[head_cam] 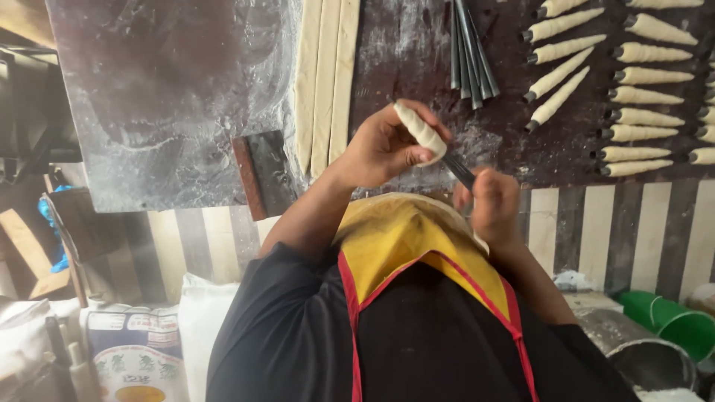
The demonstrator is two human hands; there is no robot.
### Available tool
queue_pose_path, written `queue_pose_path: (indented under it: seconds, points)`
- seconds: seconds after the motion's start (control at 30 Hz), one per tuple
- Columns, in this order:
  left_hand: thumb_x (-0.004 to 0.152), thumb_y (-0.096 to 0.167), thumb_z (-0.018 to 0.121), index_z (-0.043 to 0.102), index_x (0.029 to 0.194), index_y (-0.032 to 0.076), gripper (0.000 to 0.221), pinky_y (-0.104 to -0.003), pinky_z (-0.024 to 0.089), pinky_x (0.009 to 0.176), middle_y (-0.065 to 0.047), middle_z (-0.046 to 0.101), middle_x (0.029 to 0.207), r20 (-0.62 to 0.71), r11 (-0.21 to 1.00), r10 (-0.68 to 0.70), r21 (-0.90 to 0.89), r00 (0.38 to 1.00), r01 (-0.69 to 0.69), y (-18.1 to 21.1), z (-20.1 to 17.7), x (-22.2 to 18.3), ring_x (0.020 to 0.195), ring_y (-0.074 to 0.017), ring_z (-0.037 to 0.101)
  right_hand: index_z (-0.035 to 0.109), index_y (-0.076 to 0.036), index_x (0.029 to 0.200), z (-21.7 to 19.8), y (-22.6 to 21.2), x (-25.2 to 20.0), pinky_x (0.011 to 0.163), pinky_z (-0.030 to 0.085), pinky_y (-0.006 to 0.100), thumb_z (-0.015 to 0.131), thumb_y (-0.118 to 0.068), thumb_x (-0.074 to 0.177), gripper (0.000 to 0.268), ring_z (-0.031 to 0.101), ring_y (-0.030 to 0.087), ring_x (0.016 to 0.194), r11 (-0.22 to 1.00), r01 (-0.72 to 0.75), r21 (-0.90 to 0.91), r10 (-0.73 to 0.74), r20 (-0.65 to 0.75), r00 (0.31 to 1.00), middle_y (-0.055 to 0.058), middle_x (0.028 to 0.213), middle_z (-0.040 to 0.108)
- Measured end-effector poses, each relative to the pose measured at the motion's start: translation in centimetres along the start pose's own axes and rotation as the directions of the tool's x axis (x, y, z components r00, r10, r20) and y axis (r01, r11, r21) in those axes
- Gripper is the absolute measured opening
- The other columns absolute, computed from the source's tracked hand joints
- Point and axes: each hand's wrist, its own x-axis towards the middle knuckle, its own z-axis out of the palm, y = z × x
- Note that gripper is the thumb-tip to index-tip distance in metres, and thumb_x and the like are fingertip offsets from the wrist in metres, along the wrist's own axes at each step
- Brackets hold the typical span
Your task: Rolling and wrapping strips of dough onto metal cone molds to create pastry cones.
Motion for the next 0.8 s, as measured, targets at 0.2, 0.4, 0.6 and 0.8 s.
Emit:
queue_pose_path:
  seconds: [0.2, 0.4, 0.6, 0.8]
  points:
    - [0.102, 0.000, 0.071, 0.047, 0.136, 0.007, 0.043, -0.039, 0.055, 0.114, -0.010, 0.067, 0.132, -0.041, 1.000, 0.027, 0.011, 0.999, -0.027, -0.2, -0.3, -0.8, 0.129, -0.0189, 0.064, 0.048, 0.005, 0.106, 0.4, -2.1, 1.8, 0.074, 0.050, 0.033, 0.034, -0.055, 0.118, 0.063, 0.062, 0.021, 0.076, 0.916, -0.104, 0.387, -0.027, 0.319, 0.947, 0.014, 0.084, 0.066]
    - [0.102, 0.001, 0.072, 0.043, 0.141, 0.010, 0.049, -0.039, 0.057, 0.112, -0.010, 0.067, 0.131, -0.075, 0.998, 0.002, 0.060, 0.997, 0.003, 0.0, -1.1, -0.9, 0.129, -0.0203, 0.065, 0.045, -0.013, 0.067, 0.3, -0.9, 2.7, 0.052, 0.038, 0.029, 0.033, -0.062, 0.119, 0.072, 0.043, 0.015, 0.048, 0.140, -0.792, 0.595, 0.099, 0.787, 0.609, 0.003, 0.051, 0.046]
    - [0.103, 0.001, 0.071, 0.037, 0.147, 0.010, 0.056, -0.038, 0.057, 0.111, -0.010, 0.065, 0.132, -0.165, 0.995, 0.027, 0.100, 0.986, -0.011, 0.3, -2.7, -0.6, 0.129, -0.0200, 0.065, 0.044, -0.011, 0.069, 2.0, 2.8, 4.7, 0.052, 0.035, 0.029, 0.028, -0.059, 0.112, 0.066, 0.041, 0.016, 0.049, 0.438, -0.704, 0.559, 0.194, 0.706, 0.681, 0.006, 0.057, 0.046]
    - [0.103, -0.001, 0.072, 0.038, 0.148, 0.006, 0.057, -0.036, 0.058, 0.106, -0.010, 0.066, 0.126, -0.205, 0.979, 0.014, 0.202, 0.979, 0.029, 1.3, -4.1, 0.4, 0.122, -0.0199, 0.067, 0.060, 0.000, 0.101, 3.6, -0.7, 9.4, 0.070, 0.050, 0.028, 0.029, -0.063, 0.105, 0.070, 0.061, 0.017, 0.073, 0.527, -0.730, 0.435, 0.111, 0.816, 0.567, 0.009, 0.080, 0.064]
